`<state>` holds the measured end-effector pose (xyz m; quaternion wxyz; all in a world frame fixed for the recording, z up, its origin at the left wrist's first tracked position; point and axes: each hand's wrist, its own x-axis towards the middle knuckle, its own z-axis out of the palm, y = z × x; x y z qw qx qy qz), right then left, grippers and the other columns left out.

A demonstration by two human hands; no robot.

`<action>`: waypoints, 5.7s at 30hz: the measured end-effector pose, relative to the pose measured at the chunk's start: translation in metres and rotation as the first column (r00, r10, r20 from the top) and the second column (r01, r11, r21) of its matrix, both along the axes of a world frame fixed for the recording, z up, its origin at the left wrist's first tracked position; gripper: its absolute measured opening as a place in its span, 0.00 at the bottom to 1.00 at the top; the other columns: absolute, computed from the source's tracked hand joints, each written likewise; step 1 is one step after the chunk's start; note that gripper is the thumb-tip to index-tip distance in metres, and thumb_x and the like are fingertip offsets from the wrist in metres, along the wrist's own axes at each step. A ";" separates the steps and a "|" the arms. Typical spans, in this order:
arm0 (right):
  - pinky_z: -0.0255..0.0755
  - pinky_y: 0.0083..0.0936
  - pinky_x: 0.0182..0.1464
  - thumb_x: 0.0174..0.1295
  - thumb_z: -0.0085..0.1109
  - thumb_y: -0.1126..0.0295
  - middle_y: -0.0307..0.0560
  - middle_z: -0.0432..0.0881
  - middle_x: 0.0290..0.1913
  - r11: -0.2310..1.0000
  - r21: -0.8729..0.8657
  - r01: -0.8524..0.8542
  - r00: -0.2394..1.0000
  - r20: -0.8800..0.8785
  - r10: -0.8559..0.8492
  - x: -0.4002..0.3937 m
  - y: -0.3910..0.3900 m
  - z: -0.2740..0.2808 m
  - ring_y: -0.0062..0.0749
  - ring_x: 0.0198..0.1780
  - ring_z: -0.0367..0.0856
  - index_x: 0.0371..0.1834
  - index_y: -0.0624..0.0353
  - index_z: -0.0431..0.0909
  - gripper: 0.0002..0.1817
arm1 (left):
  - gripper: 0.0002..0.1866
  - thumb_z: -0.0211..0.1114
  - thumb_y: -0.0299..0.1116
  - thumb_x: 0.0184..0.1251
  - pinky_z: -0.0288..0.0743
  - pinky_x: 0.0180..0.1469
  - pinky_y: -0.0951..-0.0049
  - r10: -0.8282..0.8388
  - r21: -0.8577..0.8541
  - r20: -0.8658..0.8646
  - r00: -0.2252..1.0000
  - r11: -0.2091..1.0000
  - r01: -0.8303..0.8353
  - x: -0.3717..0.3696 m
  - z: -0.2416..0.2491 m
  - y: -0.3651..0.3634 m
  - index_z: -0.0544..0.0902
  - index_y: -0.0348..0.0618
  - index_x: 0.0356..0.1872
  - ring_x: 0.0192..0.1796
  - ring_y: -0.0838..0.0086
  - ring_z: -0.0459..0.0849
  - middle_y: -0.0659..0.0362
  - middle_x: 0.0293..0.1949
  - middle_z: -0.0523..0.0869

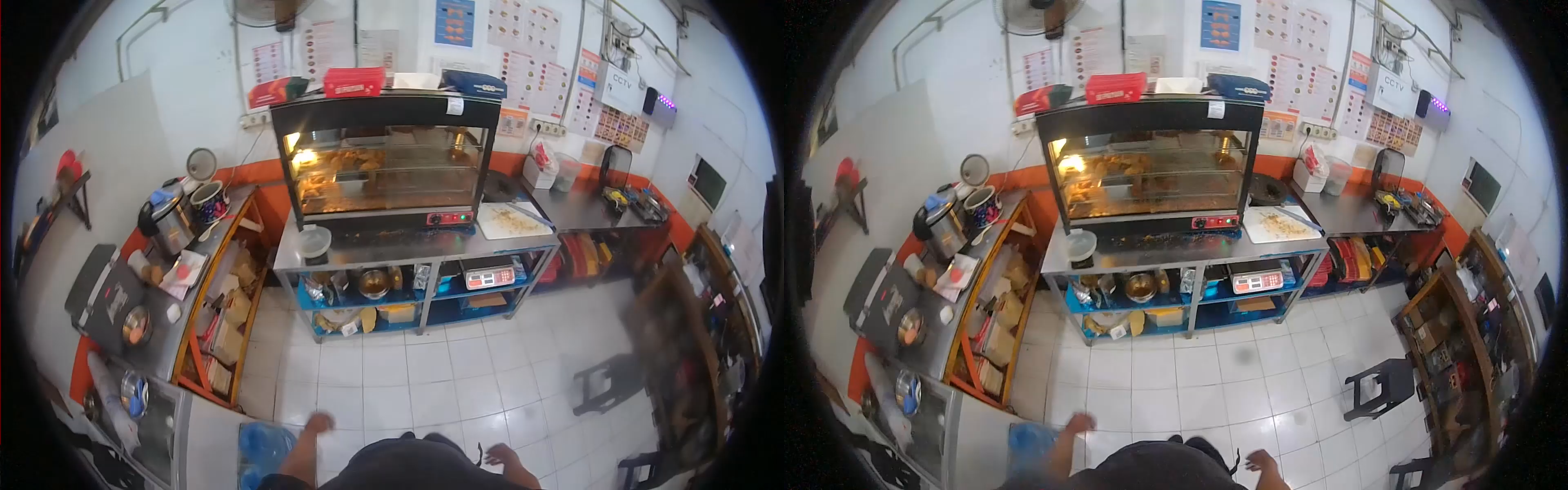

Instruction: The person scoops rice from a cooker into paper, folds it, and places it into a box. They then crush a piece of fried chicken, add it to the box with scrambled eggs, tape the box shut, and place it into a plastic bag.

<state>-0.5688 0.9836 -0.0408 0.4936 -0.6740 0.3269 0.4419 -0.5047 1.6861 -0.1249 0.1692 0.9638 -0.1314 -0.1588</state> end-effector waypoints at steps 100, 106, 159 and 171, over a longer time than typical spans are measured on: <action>0.70 0.19 0.27 0.73 0.55 0.50 0.46 0.79 0.47 0.998 0.035 0.054 -0.019 0.999 -0.034 0.695 0.036 0.467 0.23 0.29 0.77 0.65 0.64 0.72 0.29 | 0.14 0.63 0.31 0.75 0.75 0.52 0.81 -0.497 -0.986 -0.109 0.861 0.163 -0.030 0.704 0.549 -0.346 0.79 0.37 0.57 0.49 0.82 0.82 0.61 0.50 0.86; 0.71 0.21 0.25 0.82 0.34 0.52 0.43 0.79 0.27 0.990 0.140 0.015 0.410 0.902 -0.134 0.721 0.061 0.435 0.20 0.23 0.75 0.62 0.68 0.74 0.29 | 0.20 0.59 0.38 0.79 0.79 0.50 0.73 -0.497 -0.952 -0.209 0.842 -0.092 -0.291 0.679 0.489 -0.367 0.74 0.40 0.64 0.50 0.78 0.85 0.62 0.50 0.86; 0.80 0.32 0.43 0.65 0.63 0.63 0.51 0.87 0.37 0.966 0.163 -0.200 0.484 0.874 -0.047 0.821 -0.006 0.216 0.36 0.36 0.86 0.56 0.66 0.80 0.21 | 0.15 0.58 0.30 0.64 0.53 0.75 0.41 -0.604 0.292 0.268 0.751 0.793 0.534 0.793 0.271 -0.310 0.85 0.44 0.50 0.68 0.61 0.75 0.53 0.56 0.84; 0.77 0.42 0.53 0.57 0.66 0.69 0.62 0.80 0.48 0.841 -0.390 0.375 0.421 0.880 0.221 1.165 -0.006 0.137 0.51 0.53 0.80 0.46 0.61 0.84 0.14 | 0.37 0.65 0.27 0.60 0.46 0.77 0.37 0.119 0.170 0.151 0.981 0.975 -0.145 0.747 0.324 -0.436 0.66 0.39 0.73 0.80 0.42 0.50 0.37 0.77 0.55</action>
